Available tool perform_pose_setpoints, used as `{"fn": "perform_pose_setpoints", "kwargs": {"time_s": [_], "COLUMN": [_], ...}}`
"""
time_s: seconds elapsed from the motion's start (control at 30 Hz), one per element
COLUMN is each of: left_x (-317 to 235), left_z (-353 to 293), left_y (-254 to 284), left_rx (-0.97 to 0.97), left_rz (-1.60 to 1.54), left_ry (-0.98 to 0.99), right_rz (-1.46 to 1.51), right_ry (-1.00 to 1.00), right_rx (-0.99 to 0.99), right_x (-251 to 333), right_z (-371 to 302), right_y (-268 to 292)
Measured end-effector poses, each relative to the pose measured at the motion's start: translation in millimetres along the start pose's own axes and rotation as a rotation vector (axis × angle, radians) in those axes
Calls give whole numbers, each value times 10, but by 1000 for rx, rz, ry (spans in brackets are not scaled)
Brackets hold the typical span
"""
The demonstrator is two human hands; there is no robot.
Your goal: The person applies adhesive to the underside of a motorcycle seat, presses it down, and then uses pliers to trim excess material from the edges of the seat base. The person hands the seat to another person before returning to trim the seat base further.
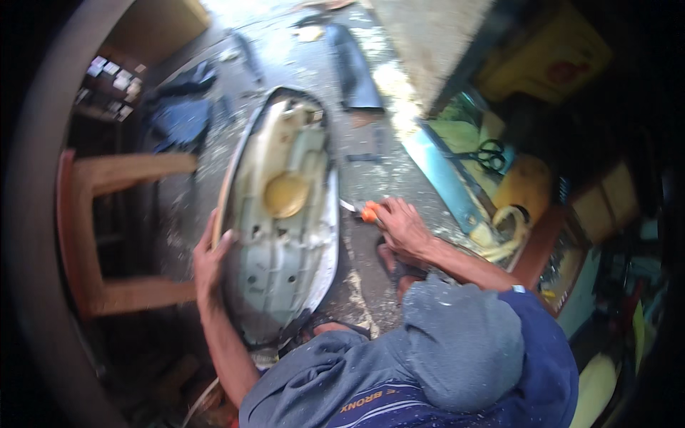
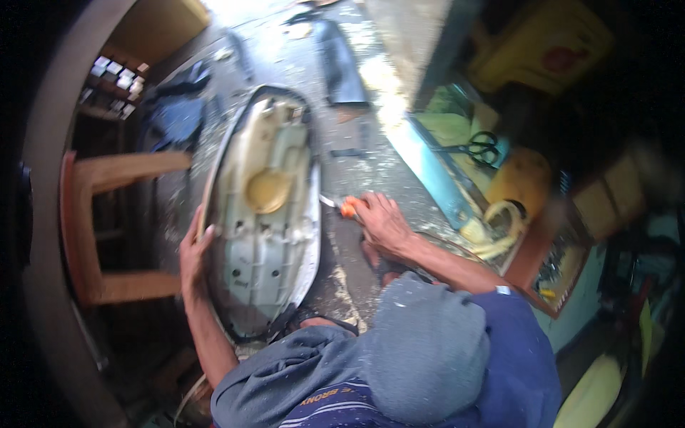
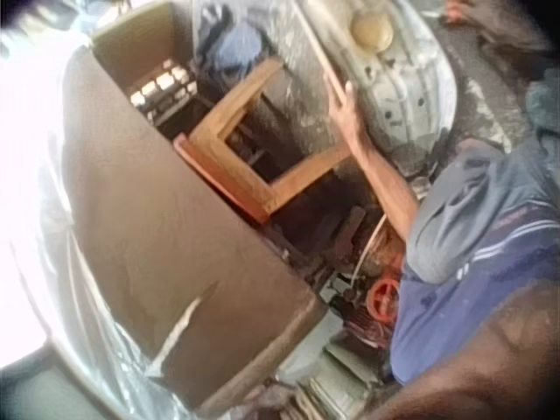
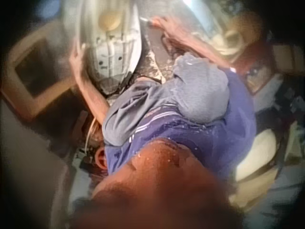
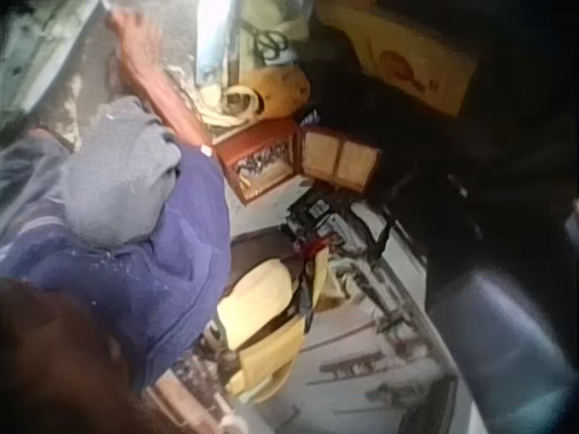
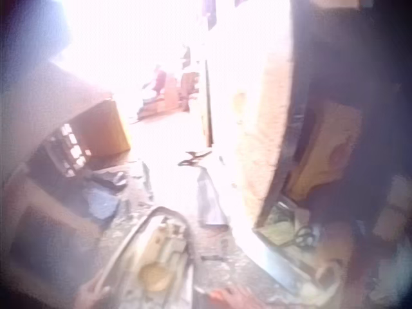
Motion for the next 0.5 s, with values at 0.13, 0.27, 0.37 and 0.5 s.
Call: {"fn": "perform_pose_setpoints", "kwargs": {"time_s": [0.13, 0.27, 0.37, 0.5], "left_x": [-4, -78, -215, -525], "left_z": [-38, -105, -182, -319], "left_y": [-32, -20, 106, 568], "left_rx": [28, 79, 58, -26], "left_rz": [-17, 37, 95, 103], "left_ry": [-61, -92, -136, -214], "right_rz": [-112, 203, 74, 15], "right_ry": [-106, -381, -619, -868], "right_rx": [-378, -503, -635, -836], "right_x": [-322, -619, -728, -859], "right_z": [-456, -1384, -2124, -2803], "right_y": [144, 292, 513, 823]}}
Point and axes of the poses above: each hand's wrist, its own z-axis towards the middle knuckle, its own y-axis out of the back of the hand, x = y × z, the point moved 2 cm from there along z, towards the middle knuckle, and after that the axes turned 14 degrees about z, right-handed, at the moved point
